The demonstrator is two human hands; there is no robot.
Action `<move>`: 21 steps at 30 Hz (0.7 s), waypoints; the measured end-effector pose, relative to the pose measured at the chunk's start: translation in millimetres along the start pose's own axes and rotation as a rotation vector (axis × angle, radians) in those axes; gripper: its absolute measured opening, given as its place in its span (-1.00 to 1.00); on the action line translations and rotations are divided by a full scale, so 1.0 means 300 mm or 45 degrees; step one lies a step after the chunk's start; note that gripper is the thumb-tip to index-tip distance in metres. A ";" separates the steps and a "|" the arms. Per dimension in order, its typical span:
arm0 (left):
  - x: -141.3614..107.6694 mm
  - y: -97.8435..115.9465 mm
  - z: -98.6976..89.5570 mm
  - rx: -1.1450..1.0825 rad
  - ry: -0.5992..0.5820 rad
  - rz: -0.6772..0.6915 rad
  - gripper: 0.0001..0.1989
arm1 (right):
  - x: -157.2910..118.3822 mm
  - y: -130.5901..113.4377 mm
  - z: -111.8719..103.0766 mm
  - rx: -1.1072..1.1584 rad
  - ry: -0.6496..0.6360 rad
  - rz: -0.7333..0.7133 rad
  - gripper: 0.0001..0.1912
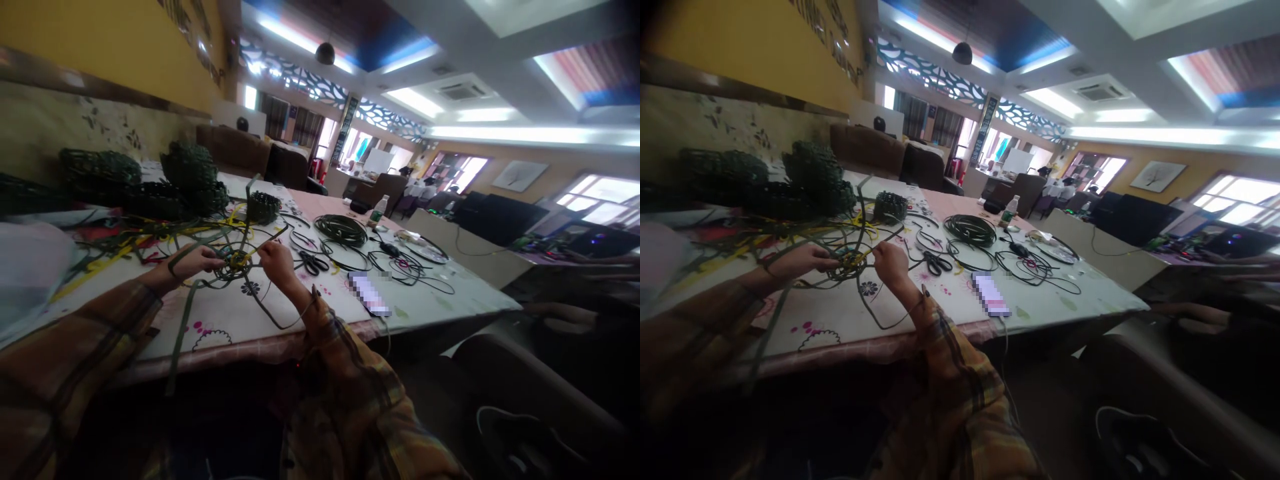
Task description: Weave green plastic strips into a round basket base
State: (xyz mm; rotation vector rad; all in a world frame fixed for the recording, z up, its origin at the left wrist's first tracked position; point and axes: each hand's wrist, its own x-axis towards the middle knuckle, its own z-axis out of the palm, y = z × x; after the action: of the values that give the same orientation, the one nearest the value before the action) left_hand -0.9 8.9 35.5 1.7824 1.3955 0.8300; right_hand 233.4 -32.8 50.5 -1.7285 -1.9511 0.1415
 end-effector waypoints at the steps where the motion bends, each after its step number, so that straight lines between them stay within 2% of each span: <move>1: 0.006 -0.005 0.001 0.031 0.023 -0.013 -0.64 | 0.010 0.000 -0.006 -0.032 -0.018 -0.009 -0.72; 6: 0.025 -0.032 0.009 0.081 0.193 -0.064 -0.61 | 0.008 0.012 -0.011 -0.136 -0.080 -0.027 -0.75; 13: 0.072 -0.036 0.038 0.031 0.354 -0.053 -0.74 | -0.055 0.012 0.040 -0.222 -0.106 0.004 -0.71; 17: 0.083 -0.040 0.073 -0.010 0.424 -0.025 -0.72 | -0.053 0.021 0.075 -0.153 -0.030 0.055 -0.71; 21: 0.101 -0.038 0.109 -0.020 0.442 -0.032 -0.70 | -0.030 0.058 0.100 0.051 -0.016 0.035 -0.76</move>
State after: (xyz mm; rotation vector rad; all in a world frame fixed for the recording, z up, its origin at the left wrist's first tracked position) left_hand 26.8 35.4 10.1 1.6591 1.6190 1.1752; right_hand 236.1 -30.4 14.8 -1.7329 -1.9215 0.2004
